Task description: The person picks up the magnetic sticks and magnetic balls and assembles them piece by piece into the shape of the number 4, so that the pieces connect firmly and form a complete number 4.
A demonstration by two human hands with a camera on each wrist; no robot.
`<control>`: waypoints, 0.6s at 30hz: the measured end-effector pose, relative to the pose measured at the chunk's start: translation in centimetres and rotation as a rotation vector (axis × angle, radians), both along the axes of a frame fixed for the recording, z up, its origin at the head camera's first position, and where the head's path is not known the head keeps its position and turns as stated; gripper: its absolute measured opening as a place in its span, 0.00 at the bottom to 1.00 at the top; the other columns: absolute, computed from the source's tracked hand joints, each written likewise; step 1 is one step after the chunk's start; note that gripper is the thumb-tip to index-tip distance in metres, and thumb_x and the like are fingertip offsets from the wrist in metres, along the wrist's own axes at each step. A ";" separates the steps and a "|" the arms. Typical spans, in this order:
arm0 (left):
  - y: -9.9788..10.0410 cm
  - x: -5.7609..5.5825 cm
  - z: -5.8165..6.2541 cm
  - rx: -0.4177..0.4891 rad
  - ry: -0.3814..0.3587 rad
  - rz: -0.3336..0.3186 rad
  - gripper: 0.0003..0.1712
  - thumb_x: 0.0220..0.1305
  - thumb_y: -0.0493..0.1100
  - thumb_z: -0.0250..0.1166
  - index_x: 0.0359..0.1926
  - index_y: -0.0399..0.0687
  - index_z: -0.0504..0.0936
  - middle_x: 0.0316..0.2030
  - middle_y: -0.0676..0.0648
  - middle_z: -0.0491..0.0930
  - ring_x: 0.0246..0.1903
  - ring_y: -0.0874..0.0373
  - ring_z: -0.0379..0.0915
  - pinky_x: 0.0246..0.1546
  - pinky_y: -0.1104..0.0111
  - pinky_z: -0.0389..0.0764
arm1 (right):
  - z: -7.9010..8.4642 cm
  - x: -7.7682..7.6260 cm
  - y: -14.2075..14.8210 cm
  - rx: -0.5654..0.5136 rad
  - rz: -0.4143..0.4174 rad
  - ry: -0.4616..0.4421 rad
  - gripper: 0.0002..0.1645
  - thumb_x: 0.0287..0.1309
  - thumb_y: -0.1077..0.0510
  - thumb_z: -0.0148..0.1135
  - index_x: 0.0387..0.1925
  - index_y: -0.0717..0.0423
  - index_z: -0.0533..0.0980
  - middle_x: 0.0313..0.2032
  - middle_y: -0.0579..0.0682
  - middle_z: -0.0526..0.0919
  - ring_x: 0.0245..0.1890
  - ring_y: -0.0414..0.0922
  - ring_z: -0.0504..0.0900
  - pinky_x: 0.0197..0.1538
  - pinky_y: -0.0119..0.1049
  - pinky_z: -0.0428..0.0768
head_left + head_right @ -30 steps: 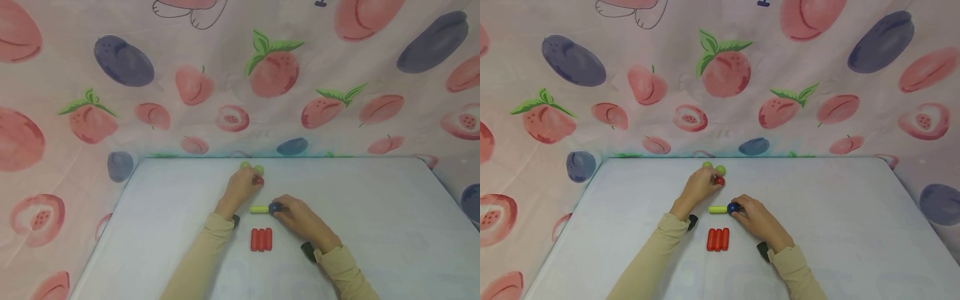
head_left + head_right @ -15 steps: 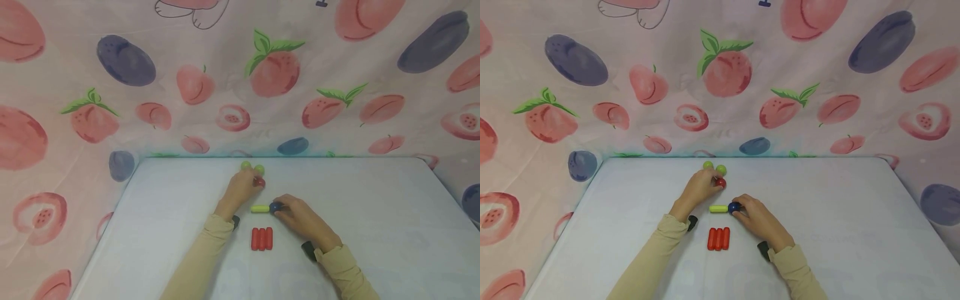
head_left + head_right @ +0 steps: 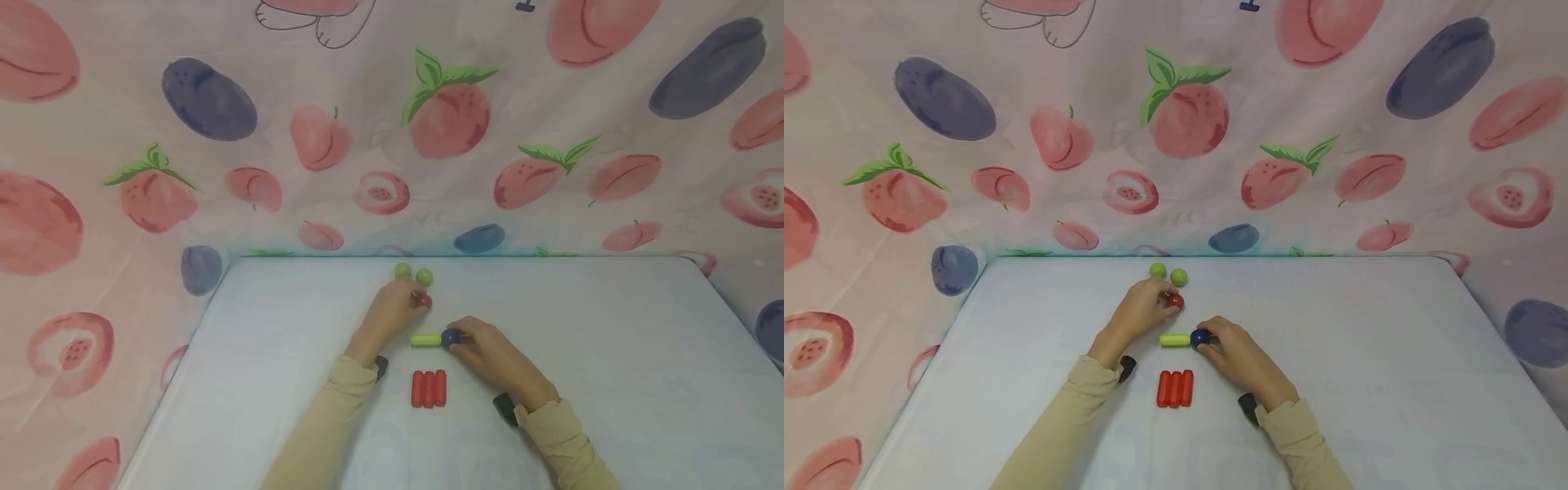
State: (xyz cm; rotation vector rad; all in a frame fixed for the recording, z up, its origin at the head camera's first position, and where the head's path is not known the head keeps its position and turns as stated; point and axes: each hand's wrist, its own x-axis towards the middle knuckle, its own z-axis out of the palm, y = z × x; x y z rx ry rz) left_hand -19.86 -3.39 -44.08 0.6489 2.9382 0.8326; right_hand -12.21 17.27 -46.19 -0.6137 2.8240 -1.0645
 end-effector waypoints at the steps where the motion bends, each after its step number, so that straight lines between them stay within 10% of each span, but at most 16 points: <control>1: -0.1 0.1 0.0 0.005 -0.002 -0.001 0.15 0.61 0.42 0.72 0.48 0.44 0.86 0.39 0.49 0.82 0.40 0.57 0.79 0.47 0.67 0.81 | 0.0 0.0 0.0 0.002 -0.002 -0.001 0.18 0.58 0.62 0.70 0.51 0.58 0.79 0.45 0.48 0.84 0.48 0.46 0.84 0.56 0.45 0.81; 18: -2.6 1.4 0.6 0.070 -0.031 0.027 0.17 0.59 0.42 0.72 0.50 0.46 0.85 0.42 0.49 0.84 0.45 0.56 0.81 0.49 0.65 0.82 | 0.1 0.0 -0.1 0.015 -0.015 -0.020 0.20 0.60 0.60 0.69 0.53 0.57 0.78 0.46 0.48 0.84 0.50 0.47 0.83 0.57 0.46 0.81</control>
